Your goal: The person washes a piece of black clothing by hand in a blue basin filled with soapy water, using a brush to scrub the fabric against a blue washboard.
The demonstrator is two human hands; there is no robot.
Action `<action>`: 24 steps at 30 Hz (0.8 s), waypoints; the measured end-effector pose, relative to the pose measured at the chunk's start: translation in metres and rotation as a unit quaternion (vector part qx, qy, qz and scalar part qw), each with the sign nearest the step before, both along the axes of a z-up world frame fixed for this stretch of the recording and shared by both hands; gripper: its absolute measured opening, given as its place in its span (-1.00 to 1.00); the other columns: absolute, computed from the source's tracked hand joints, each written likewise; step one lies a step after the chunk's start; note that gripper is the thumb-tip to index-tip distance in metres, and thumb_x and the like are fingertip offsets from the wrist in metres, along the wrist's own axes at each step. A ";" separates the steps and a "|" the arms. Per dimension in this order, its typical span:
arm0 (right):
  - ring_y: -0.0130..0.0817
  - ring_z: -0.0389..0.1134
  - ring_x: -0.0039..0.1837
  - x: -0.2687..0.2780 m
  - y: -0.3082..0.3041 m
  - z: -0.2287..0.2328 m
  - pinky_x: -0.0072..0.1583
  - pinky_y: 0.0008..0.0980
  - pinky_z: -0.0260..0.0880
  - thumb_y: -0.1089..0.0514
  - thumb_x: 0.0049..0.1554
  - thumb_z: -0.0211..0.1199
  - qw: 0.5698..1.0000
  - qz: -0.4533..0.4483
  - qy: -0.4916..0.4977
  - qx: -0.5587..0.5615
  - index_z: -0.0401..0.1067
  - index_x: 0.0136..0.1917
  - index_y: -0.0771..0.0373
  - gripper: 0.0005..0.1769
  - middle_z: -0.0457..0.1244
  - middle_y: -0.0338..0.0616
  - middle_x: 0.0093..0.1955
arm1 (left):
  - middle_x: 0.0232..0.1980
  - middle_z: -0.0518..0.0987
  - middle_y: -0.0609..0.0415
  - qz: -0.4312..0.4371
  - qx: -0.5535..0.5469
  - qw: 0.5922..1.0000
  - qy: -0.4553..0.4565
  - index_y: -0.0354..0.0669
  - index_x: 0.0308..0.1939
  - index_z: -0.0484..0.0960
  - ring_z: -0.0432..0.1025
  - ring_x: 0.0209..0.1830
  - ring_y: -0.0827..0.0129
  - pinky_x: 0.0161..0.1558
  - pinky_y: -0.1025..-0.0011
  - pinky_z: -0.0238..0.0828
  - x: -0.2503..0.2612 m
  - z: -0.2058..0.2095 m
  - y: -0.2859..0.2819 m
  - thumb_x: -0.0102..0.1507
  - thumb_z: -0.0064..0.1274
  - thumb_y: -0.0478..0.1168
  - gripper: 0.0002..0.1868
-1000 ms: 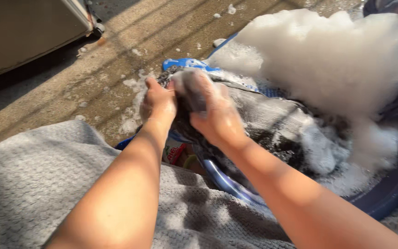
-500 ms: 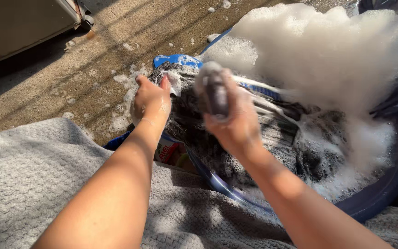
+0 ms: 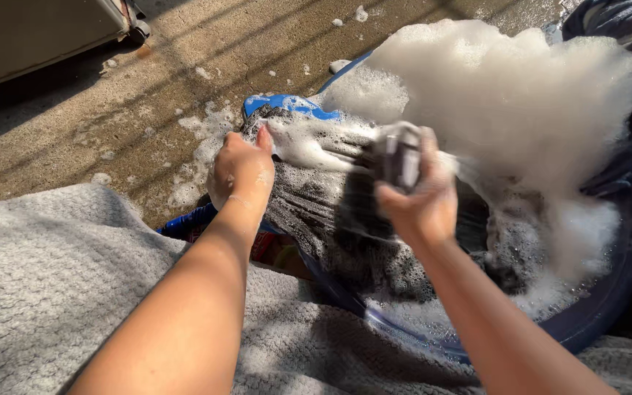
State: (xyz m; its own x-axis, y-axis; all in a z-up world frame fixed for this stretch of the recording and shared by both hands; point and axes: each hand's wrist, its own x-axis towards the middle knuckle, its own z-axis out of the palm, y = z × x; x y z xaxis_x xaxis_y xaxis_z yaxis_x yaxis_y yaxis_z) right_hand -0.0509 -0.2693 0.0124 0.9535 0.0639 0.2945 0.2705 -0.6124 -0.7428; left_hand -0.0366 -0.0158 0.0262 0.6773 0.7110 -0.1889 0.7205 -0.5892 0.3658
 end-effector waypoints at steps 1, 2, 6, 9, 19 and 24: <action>-0.13 0.39 -0.05 -0.009 0.031 0.005 0.02 -0.18 0.47 0.29 -0.12 0.33 0.992 0.097 0.020 0.079 0.31 0.37 0.10 -0.25 0.34 -0.03 -0.02 | 0.05 0.64 -0.11 -0.002 0.002 1.000 0.002 -0.10 0.08 0.52 0.54 0.09 0.01 0.13 0.07 0.39 -0.002 0.001 -0.001 0.36 -0.23 0.36 -0.36; -0.13 0.39 -0.05 -0.013 0.038 0.010 0.02 -0.18 0.47 0.29 -0.12 0.33 0.991 0.099 0.023 0.082 0.31 0.37 0.10 -0.25 0.34 -0.03 -0.02 | 0.04 0.64 -0.13 -0.004 -0.003 1.000 -0.005 -0.11 0.08 0.53 0.54 0.09 0.00 0.11 0.07 0.41 -0.005 0.001 -0.001 0.36 -0.23 0.36 -0.36; 0.12 0.33 0.10 -0.007 0.003 -0.014 0.13 -0.11 0.37 0.41 -0.17 0.42 0.995 0.071 -0.062 -0.033 0.18 0.51 0.18 0.00 0.27 0.22 0.10 | 0.02 0.64 -0.13 0.013 -0.009 1.000 -0.008 -0.06 0.05 0.55 0.53 0.07 0.00 0.10 0.09 0.41 -0.010 0.001 -0.001 0.32 -0.22 0.41 -0.34; 0.03 0.27 0.29 -0.003 -0.098 -0.019 0.26 -0.16 0.26 0.29 -0.14 0.54 0.967 -0.142 0.140 -0.160 0.06 0.62 0.11 0.15 0.26 0.21 0.31 | -0.03 0.67 -0.10 0.036 -0.049 0.997 0.038 -0.08 0.05 0.54 0.60 0.00 0.08 0.05 0.15 0.48 -0.002 0.007 -0.007 0.34 -0.28 0.43 -0.31; -0.15 0.30 0.10 -0.003 0.071 -0.008 0.22 -0.31 0.36 0.41 -0.12 0.37 0.963 0.192 -0.155 0.114 0.10 0.58 0.22 0.02 0.30 0.05 0.14 | -0.08 0.68 -0.10 0.021 -0.016 1.000 -0.003 -0.08 0.01 0.56 0.59 -0.02 0.04 0.04 0.11 0.47 -0.006 -0.013 0.002 0.33 -0.26 0.44 -0.30; -0.09 0.40 0.30 -0.021 -0.080 -0.050 0.27 -0.17 0.47 0.16 -0.07 0.31 0.974 -0.065 0.201 0.087 0.17 0.53 0.11 -0.11 0.30 0.11 0.33 | -0.12 0.68 -0.10 0.022 0.007 1.000 0.000 -0.08 -0.02 0.56 0.59 -0.07 0.01 -0.05 0.11 0.51 0.006 -0.038 0.006 0.31 -0.28 0.47 -0.29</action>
